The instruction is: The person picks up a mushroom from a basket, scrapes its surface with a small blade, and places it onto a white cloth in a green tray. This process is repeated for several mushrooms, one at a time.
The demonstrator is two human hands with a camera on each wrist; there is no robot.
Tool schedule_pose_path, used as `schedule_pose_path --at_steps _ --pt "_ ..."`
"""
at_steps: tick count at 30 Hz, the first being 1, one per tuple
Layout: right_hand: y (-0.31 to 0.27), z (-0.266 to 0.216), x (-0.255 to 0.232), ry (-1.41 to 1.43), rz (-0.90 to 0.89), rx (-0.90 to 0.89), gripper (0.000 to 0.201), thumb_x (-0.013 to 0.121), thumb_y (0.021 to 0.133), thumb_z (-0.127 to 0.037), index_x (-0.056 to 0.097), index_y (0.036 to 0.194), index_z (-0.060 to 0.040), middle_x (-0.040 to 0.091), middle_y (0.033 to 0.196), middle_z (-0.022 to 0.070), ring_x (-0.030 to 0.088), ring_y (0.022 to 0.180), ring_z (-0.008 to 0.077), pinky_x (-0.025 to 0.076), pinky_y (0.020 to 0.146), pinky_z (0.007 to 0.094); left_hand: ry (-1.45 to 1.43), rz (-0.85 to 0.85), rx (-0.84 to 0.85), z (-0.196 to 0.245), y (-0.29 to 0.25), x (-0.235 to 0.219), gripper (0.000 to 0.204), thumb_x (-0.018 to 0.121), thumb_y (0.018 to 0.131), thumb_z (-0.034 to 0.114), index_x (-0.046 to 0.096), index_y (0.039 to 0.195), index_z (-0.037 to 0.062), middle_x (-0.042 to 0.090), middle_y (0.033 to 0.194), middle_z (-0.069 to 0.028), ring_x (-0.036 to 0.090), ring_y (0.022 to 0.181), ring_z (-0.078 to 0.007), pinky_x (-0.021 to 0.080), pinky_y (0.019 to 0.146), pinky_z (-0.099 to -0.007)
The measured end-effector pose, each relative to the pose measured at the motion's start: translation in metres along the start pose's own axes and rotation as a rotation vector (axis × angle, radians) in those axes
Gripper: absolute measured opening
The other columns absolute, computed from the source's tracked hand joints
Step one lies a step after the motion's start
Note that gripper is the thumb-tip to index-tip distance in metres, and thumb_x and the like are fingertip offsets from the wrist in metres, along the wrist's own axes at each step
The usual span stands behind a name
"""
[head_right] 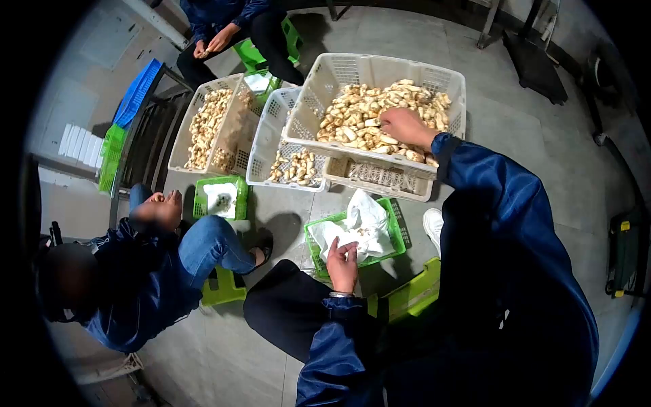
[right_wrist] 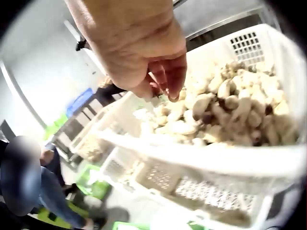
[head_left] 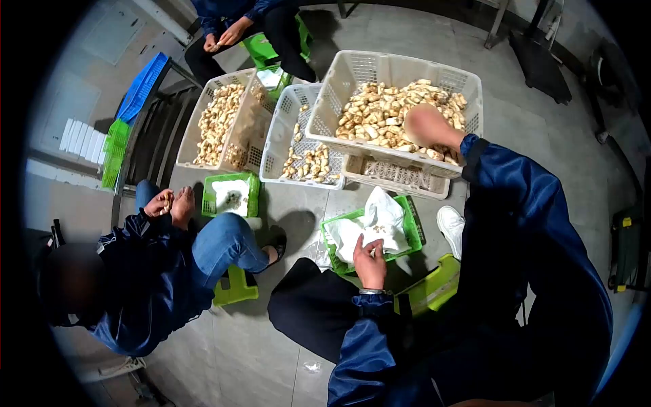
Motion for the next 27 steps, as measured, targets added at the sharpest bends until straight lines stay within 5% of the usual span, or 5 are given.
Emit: schedule_pose_path --at_steps 7,12,18,21,27 --pt "0.015 0.042 0.052 0.218 0.106 -0.097 0.025 0.055 0.082 -0.027 0.055 0.079 -0.0028 0.057 0.078 0.0174 0.054 0.077 0.0369 0.042 0.068 0.0457 -0.091 0.124 -0.17 0.035 0.011 -0.021 0.014 0.069 0.078 0.018 0.071 0.089 0.0082 0.067 0.081 -0.0076 0.06 0.061 -0.0158 0.046 0.059 -0.0284" --pt "0.023 0.025 0.032 -0.186 -0.055 -0.014 0.022 0.054 0.082 -0.025 0.054 0.074 -0.0043 0.056 0.07 0.0132 0.057 0.068 0.0287 0.044 0.064 0.0421 -0.342 0.075 -0.13 0.023 0.013 -0.013 0.017 0.063 0.082 0.008 0.066 0.099 0.0057 0.068 0.08 -0.0077 0.063 0.07 -0.0118 0.047 0.063 -0.0255" --pt "0.003 0.017 0.006 1.016 0.101 0.24 0.022 0.057 0.086 -0.024 0.058 0.082 -0.0023 0.057 0.067 0.0075 0.057 0.062 0.0167 0.047 0.058 0.0326 -0.43 -0.016 -0.288 0.034 0.006 -0.024 0.017 0.064 0.083 0.009 0.063 0.099 0.0023 0.069 0.087 -0.0085 0.064 0.079 -0.0157 0.047 0.073 -0.0251" --pt "0.006 0.016 -0.012 0.147 0.196 0.153 0.013 0.054 0.073 -0.013 0.058 0.064 -0.0046 0.056 0.063 0.0121 0.056 0.06 0.0271 0.046 0.06 0.04 0.015 0.304 0.159 0.023 0.004 -0.021 0.021 0.069 0.08 0.015 0.066 0.095 0.002 0.069 0.085 -0.0109 0.065 0.077 -0.0206 0.048 0.071 -0.0299" --pt "0.021 0.031 0.033 0.048 0.119 0.008 0.029 0.048 0.082 -0.03 0.059 0.081 -0.0029 0.06 0.076 0.018 0.058 0.075 0.0337 0.046 0.069 0.0431 -0.342 0.175 -0.245 0.026 0.0 -0.026 0.014 0.067 0.081 0.014 0.068 0.09 0.0026 0.067 0.078 -0.0065 0.061 0.07 -0.0105 0.047 0.066 -0.023"
Point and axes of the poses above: each hand's wrist, its own y-axis towards the middle knuckle, its own x-axis out of the palm, z = x × y, the point moved 1 cm from there along y, towards the middle knuckle
